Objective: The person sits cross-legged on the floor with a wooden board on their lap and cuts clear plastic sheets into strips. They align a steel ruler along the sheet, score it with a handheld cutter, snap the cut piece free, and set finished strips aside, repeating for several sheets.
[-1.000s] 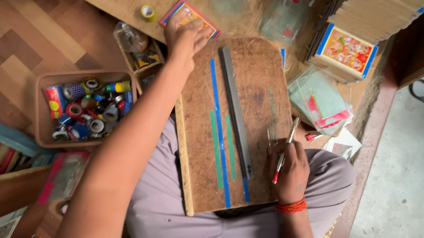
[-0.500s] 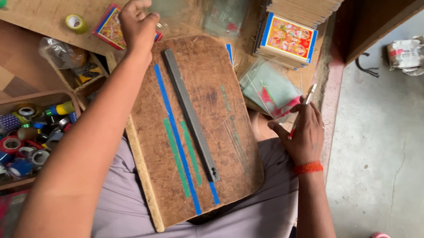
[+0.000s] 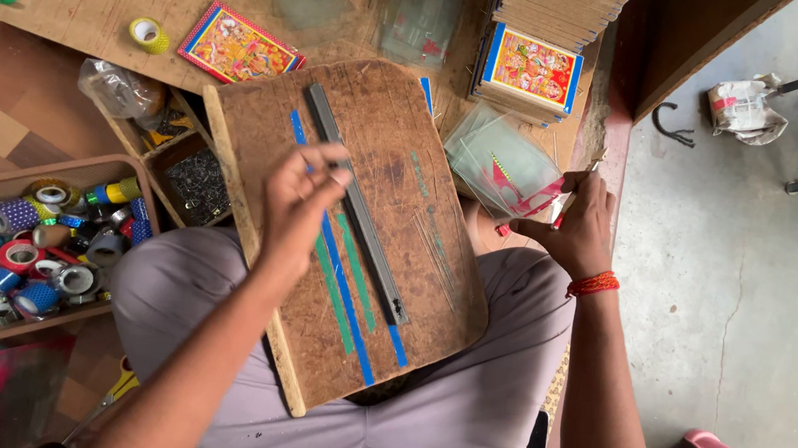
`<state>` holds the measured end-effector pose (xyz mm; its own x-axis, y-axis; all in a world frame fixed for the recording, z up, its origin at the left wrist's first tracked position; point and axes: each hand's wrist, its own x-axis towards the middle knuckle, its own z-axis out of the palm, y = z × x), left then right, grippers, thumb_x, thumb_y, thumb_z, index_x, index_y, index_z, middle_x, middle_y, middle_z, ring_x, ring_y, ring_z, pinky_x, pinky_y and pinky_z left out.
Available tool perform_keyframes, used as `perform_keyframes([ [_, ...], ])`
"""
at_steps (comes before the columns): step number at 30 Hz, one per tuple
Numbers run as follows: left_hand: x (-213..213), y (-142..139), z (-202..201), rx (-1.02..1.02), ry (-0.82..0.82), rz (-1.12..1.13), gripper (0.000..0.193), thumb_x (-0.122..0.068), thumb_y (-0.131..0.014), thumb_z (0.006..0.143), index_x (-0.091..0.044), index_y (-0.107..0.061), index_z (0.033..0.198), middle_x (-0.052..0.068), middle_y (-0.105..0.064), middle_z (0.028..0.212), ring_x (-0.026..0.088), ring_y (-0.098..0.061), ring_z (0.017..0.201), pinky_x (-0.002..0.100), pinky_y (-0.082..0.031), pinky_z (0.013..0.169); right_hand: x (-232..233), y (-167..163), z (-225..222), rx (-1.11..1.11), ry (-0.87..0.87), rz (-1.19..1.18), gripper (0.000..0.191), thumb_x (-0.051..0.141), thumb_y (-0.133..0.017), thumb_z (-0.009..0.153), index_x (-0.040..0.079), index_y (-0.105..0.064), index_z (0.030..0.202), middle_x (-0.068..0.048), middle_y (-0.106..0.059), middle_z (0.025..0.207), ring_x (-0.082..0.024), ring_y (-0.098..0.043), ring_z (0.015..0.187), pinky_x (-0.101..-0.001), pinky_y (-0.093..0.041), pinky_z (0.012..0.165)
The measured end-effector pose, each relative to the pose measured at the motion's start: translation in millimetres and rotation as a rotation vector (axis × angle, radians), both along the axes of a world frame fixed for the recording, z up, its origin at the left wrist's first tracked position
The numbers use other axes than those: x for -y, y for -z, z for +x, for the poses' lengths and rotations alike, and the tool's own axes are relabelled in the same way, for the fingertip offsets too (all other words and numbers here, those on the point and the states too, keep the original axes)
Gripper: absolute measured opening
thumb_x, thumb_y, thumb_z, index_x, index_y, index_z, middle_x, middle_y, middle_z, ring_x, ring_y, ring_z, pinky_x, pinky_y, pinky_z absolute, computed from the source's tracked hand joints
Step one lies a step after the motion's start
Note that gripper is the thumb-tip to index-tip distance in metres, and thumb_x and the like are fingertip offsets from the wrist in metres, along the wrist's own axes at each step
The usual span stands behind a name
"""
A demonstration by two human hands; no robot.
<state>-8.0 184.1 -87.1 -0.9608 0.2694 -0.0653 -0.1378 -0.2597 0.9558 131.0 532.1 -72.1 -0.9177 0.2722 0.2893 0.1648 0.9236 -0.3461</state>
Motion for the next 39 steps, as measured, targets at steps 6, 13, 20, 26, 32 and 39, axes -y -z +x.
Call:
perform_keyframes([
  [6,-34.5,-7.2,75.0,0.321,0.268,0.091,0.029,-0.015,-0.069,0.088,-0.012,-0.064,0.117,0.007,-0.076,0.107,0.013,-0.075,0.091,0.030,-0.064,0.083,46.1,-20.5,23.3,-0.042,-0.011,-0.598,0.077,0.025,-0.096,0.065,0.004,-0.047,0.122,-0.013,-0.059,0.126,-0.025,-0.057,0.122,-0.0397,-0.048,0.105],
  [13,-36.1,13.6,123.6,0.362,0.196,0.249,0.025,-0.025,-0.073,0.096,-0.004,-0.068,0.109,0.002,-0.069,0.095,0.008,-0.065,0.085,0.026,-0.054,0.074,173.2,-34.7,90.6,0.017,0.049,-0.433,0.089,0.020,-0.101,0.058,0.005,-0.050,0.129,-0.015,-0.059,0.124,-0.023,-0.053,0.116,-0.0389,-0.046,0.103],
  [20,6.5,27.7,142.2,0.187,0.089,0.185,0.021,-0.011,-0.080,0.089,-0.006,-0.059,0.088,0.001,-0.072,0.078,0.006,-0.069,0.072,0.024,-0.056,0.066,198.5,-34.3,94.5,-0.208,0.012,-1.168,0.039,-0.007,-0.076,0.086,0.010,-0.041,0.094,-0.011,-0.063,0.114,-0.017,-0.069,0.096,-0.0331,-0.058,0.087],
  [26,36.0,9.9,137.3,0.106,0.026,0.019,0.022,-0.024,-0.071,0.098,-0.004,-0.065,0.090,0.005,-0.073,0.076,0.010,-0.071,0.062,0.025,-0.057,0.053,206.7,-23.6,84.0,-0.212,0.048,-1.401,0.033,-0.009,-0.068,0.090,0.009,-0.041,0.093,-0.012,-0.064,0.108,-0.019,-0.072,0.089,-0.0345,-0.061,0.078],
  [32,98.1,14.9,107.0,0.210,-0.024,0.044,0.031,-0.026,-0.047,0.104,-0.003,-0.067,0.110,0.008,-0.076,0.087,0.011,-0.072,0.063,0.024,-0.057,0.051,174.2,2.7,20.8,-0.465,-0.151,-1.683,0.038,-0.014,-0.063,0.112,0.008,-0.040,0.090,-0.008,-0.054,0.099,-0.019,-0.060,0.093,-0.0358,-0.054,0.092],
  [39,128.1,33.5,82.7,0.233,0.146,-0.094,0.022,-0.013,-0.059,0.098,-0.001,-0.065,0.115,0.008,-0.073,0.090,0.012,-0.070,0.067,0.025,-0.056,0.054,113.7,18.6,-173.3,-0.484,-0.128,-1.779,0.021,-0.006,-0.055,0.098,0.013,-0.046,0.095,-0.013,-0.063,0.102,-0.038,-0.072,0.096,-0.0515,-0.062,0.086],
])
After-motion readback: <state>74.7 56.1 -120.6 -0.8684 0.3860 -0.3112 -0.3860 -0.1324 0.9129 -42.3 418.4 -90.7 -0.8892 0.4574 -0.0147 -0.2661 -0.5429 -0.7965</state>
